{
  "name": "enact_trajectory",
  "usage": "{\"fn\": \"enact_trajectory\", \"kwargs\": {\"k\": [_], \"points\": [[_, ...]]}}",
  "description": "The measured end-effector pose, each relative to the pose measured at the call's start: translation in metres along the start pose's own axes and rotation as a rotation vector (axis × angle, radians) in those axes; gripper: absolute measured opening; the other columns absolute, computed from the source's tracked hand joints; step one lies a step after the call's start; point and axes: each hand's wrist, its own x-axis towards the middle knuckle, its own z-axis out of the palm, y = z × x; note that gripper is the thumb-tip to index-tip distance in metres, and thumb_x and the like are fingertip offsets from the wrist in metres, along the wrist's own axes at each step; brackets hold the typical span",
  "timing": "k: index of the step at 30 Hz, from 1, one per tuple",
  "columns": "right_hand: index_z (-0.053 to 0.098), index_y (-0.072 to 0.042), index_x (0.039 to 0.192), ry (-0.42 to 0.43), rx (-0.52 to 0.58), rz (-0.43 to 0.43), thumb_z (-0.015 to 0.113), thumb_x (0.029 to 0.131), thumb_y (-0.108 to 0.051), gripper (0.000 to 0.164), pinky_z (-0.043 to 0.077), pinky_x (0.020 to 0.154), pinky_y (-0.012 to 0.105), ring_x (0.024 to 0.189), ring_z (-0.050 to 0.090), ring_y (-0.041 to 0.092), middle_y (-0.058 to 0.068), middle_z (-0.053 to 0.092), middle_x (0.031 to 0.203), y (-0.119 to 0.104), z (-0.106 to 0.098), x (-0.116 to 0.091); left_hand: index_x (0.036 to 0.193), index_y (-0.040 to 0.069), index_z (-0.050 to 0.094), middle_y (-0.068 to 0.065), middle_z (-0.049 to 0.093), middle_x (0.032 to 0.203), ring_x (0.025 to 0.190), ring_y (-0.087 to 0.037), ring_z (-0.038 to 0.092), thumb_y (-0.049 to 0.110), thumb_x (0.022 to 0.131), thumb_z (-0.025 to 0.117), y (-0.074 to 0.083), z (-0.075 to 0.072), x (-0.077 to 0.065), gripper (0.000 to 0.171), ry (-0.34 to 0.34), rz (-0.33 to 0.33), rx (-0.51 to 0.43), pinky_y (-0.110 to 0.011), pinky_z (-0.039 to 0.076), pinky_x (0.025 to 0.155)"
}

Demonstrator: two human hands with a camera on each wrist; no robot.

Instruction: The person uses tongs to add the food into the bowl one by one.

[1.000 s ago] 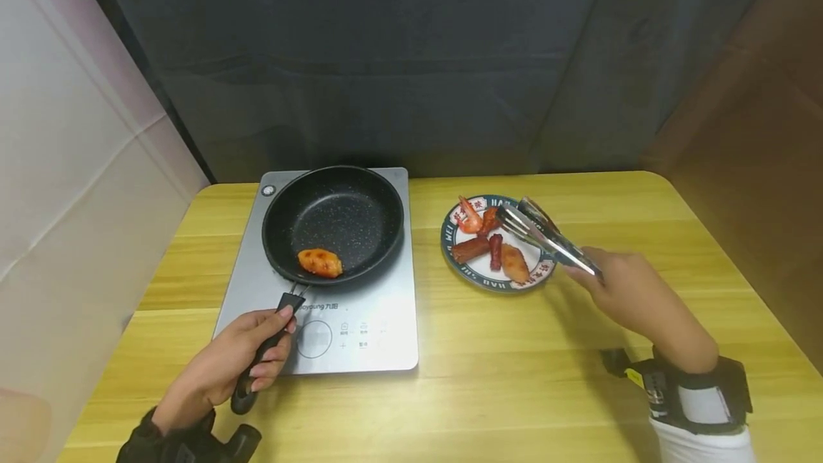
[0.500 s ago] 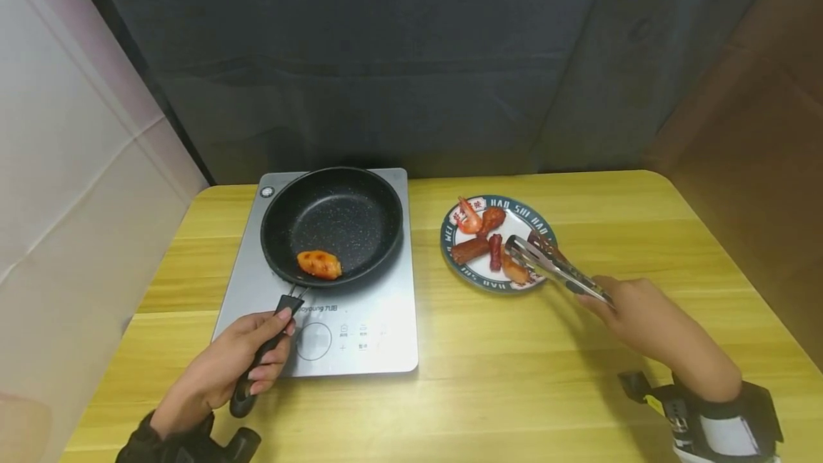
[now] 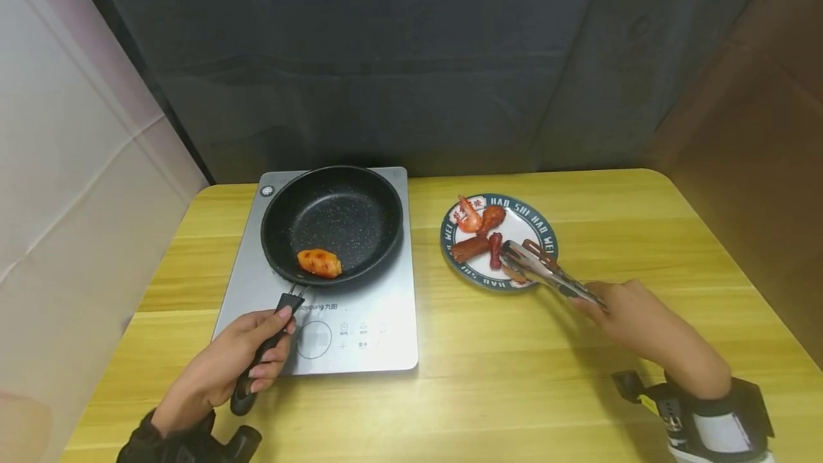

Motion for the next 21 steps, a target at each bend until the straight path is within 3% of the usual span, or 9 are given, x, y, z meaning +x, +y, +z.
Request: {"fn": "enact_trajectory", "kwargs": {"k": [5, 11, 21], "points": [[0.048, -0.012, 0.069, 0.025, -0.02, 0.028, 0.062, 0.094, -0.025, 0.032, 0.029, 0.044, 0.028, 0.048, 0.034, 0.014, -0.003, 0.035, 0.054, -0.002, 0.001, 0.001, 0.098, 0.0, 0.035, 0.004, 0.036, 0.066, 0.046, -0.004, 0.035, 0.033, 0.106, 0.035, 0.001, 0.0, 0.001, 0.034, 0.012, -0.008, 0.007, -0.017, 0.036, 0.04], [0.045, -0.014, 0.064, 0.069, -0.056, -0.003, 0.066, 0.091, -0.023, 0.035, 0.028, 0.043, 0.027, 0.047, 0.032, 0.013, -0.004, 0.033, 0.053, 0.0, 0.003, 0.001, 0.098, 0.0, 0.036, 0.004, 0.036, 0.065, 0.046, -0.004, 0.034, 0.033, 0.106, 0.035, 0.001, 0.0, 0.002, 0.034, 0.023, -0.007, 0.019, -0.018, 0.036, 0.04], [0.064, -0.011, 0.074, 0.063, -0.06, -0.045, 0.068, 0.09, -0.022, 0.019, 0.03, 0.045, 0.027, 0.048, 0.034, 0.011, -0.007, 0.037, 0.053, 0.01, -0.002, 0.001, 0.099, 0.0, 0.036, 0.004, 0.036, 0.065, 0.046, -0.004, 0.035, 0.032, 0.106, 0.035, -0.001, -0.001, 0.001, 0.033, 0.017, -0.008, 0.008, -0.018, 0.036, 0.04]]}}
